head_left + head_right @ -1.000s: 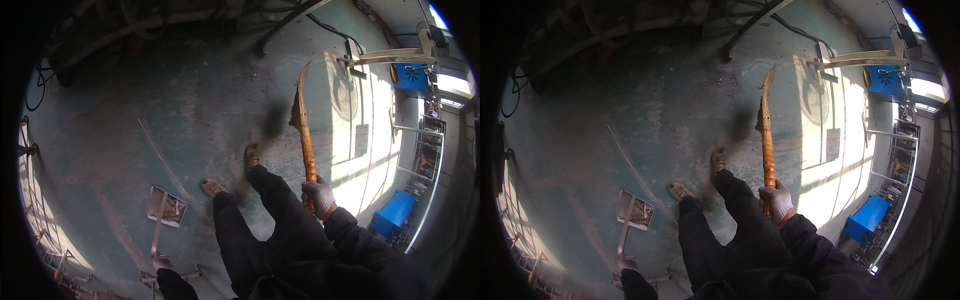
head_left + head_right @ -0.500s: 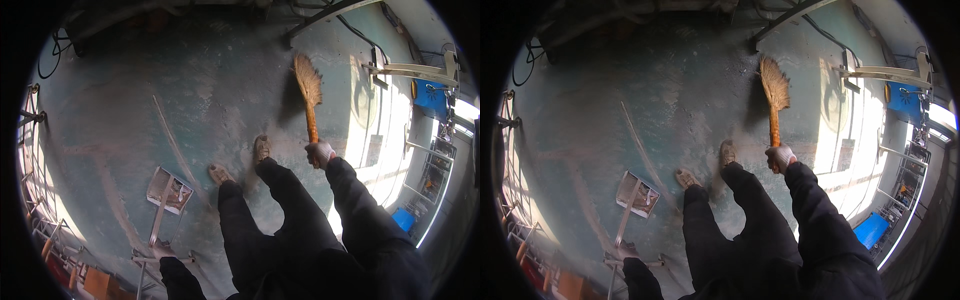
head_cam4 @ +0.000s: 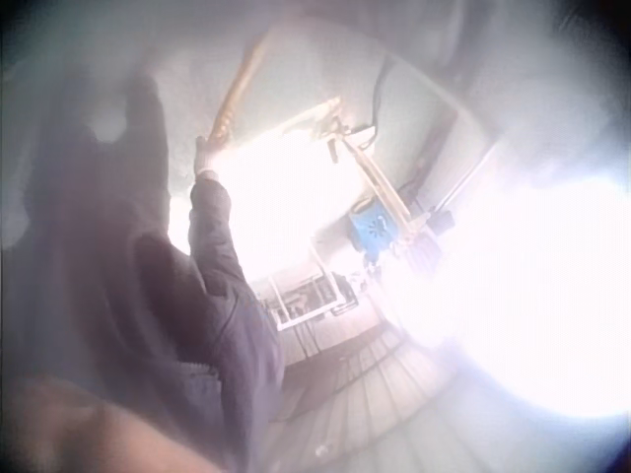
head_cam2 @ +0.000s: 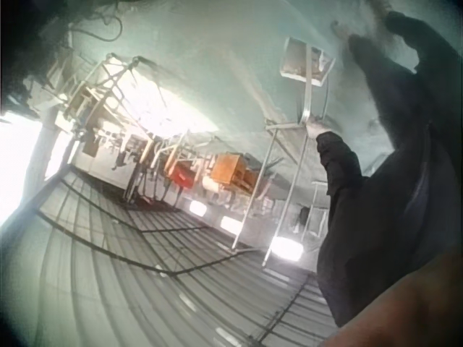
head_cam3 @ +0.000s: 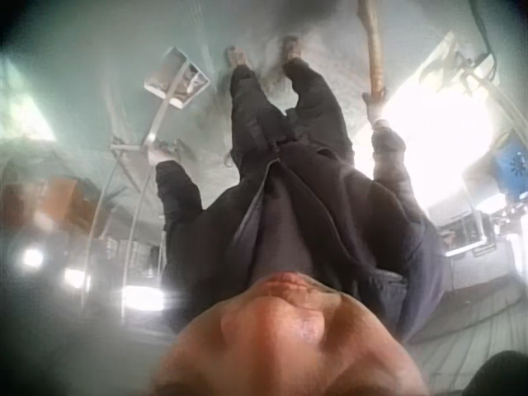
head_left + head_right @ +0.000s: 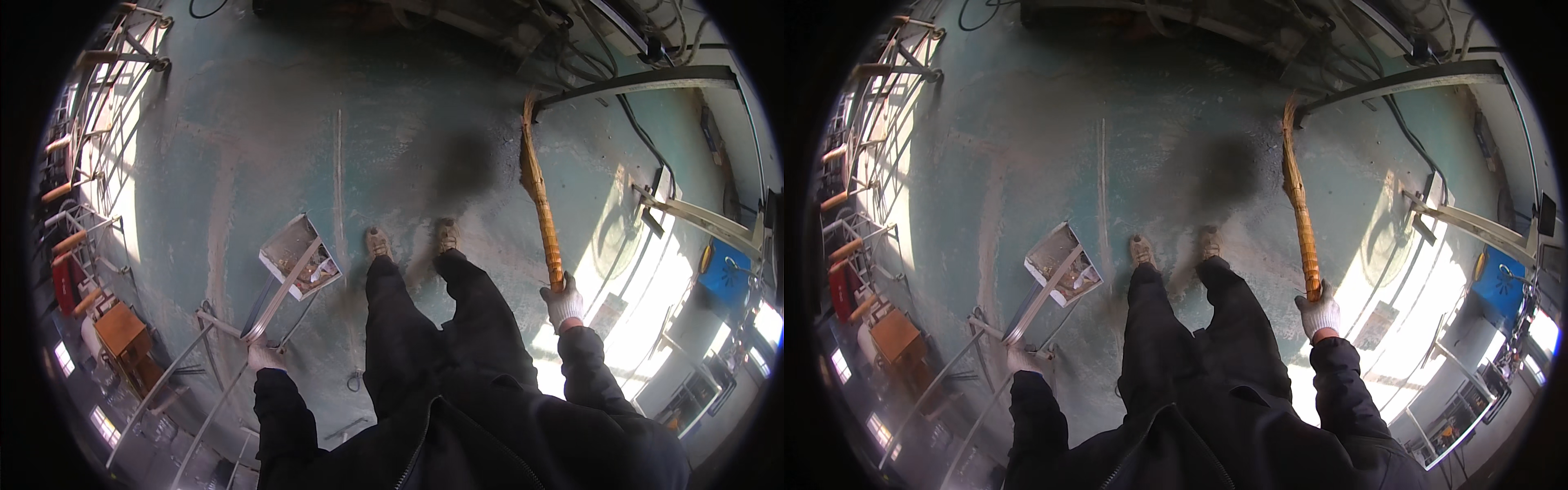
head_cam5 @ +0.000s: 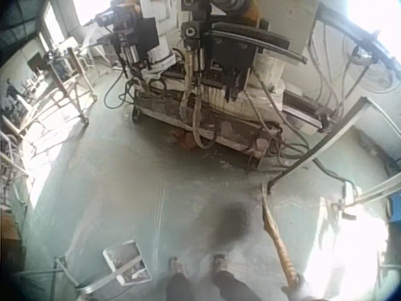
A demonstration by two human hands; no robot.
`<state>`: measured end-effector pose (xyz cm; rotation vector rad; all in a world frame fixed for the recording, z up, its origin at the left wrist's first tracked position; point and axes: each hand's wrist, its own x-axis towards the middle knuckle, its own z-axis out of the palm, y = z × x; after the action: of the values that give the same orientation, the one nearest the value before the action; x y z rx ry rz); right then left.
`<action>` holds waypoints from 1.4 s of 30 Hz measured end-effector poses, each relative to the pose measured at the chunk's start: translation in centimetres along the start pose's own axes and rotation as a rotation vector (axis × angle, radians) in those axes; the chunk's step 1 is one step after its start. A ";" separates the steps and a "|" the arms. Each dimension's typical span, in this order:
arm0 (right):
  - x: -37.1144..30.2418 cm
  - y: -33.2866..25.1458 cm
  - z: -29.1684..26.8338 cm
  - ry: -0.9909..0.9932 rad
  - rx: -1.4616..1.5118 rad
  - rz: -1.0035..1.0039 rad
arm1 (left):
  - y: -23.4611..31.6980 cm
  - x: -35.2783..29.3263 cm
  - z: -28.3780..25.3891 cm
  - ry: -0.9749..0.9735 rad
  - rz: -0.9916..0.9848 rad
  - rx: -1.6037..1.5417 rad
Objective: The person sweeps debris on a workshop floor using a broom and dustpan, gathering material into the dustpan and moving between areas. The person navigates around metal frames, a wooden cabinet, and a red ride-on mower while continuing to sweep.
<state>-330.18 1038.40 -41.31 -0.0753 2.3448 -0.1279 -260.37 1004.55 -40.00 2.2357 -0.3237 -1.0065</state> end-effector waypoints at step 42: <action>10.0 -9.6 5.3 -0.356 -0.880 -1.123 | -44.2 -50.6 -7.8 0.181 -0.012 -0.127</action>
<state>-333.26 1027.55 -50.95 -1.6628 1.5828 0.3530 -290.52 1064.93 -36.02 2.1955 -0.1624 -0.8000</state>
